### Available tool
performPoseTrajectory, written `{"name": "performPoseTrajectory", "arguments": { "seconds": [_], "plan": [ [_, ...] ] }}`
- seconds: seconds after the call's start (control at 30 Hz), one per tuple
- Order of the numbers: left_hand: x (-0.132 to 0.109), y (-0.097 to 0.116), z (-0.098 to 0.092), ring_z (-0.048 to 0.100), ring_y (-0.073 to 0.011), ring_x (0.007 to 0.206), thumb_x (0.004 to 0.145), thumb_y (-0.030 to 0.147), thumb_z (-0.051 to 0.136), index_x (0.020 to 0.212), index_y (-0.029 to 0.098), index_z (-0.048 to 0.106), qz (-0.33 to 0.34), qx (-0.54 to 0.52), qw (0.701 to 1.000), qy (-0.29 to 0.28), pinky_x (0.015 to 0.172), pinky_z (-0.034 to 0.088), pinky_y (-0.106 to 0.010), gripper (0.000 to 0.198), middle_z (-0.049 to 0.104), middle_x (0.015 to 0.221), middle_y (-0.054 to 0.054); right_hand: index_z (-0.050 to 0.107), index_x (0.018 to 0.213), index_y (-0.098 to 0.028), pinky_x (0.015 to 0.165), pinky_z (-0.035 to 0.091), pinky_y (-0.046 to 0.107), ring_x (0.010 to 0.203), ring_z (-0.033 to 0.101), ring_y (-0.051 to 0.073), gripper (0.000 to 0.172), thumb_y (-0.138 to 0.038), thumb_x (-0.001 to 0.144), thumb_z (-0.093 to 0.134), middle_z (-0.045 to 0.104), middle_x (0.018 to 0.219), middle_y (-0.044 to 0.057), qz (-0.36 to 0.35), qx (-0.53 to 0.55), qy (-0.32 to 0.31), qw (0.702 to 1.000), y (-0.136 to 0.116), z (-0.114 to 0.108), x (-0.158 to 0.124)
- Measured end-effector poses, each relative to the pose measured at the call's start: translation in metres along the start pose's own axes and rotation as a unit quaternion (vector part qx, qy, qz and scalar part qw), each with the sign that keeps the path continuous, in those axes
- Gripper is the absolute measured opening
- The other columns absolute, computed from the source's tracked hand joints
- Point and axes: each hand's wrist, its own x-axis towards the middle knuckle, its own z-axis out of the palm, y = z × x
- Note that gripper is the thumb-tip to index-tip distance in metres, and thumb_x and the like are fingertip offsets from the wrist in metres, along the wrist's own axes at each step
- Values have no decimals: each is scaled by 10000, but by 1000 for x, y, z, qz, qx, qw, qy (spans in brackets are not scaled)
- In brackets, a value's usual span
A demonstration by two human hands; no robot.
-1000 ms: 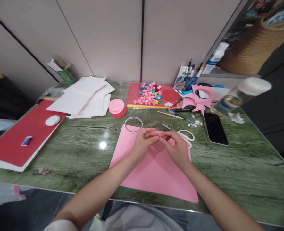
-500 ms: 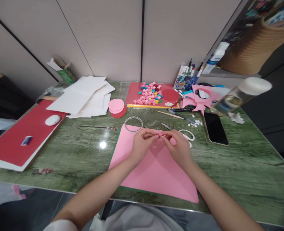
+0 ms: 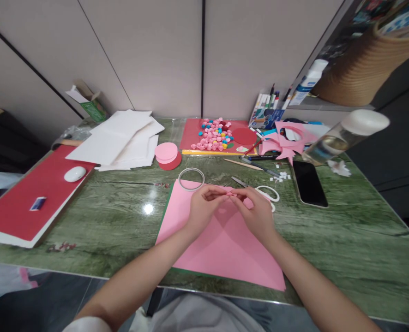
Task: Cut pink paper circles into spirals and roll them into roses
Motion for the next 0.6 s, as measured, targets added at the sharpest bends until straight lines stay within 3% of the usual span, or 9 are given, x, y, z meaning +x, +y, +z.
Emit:
{"name": "performPoseTrajectory", "arguments": {
  "seconds": [0.3,0.43,0.6],
  "plan": [
    [-2,2,1,615,-135,713,591,215,726,731,146,596,-2,-8,1000,20,695,472,-265,202,639,737,-21,620,819,-210,648,422,282,683,544,150,124,-305,792,546,607,732,9,29,46,7,999,-2,1,0],
    [2,0,-1,623,-137,712,580,202,737,800,158,568,-71,-77,994,-5,657,452,-247,281,664,744,-21,616,813,-203,652,427,275,684,544,143,115,-301,778,566,606,736,4,38,86,0,996,-1,0,1],
    [8,-1,-8,586,-70,613,618,177,723,936,184,562,-170,-199,962,-78,563,384,-173,357,656,699,17,606,891,-215,703,440,293,747,561,145,136,-295,790,563,599,811,14,26,126,21,991,3,-5,4]
  ]
}}
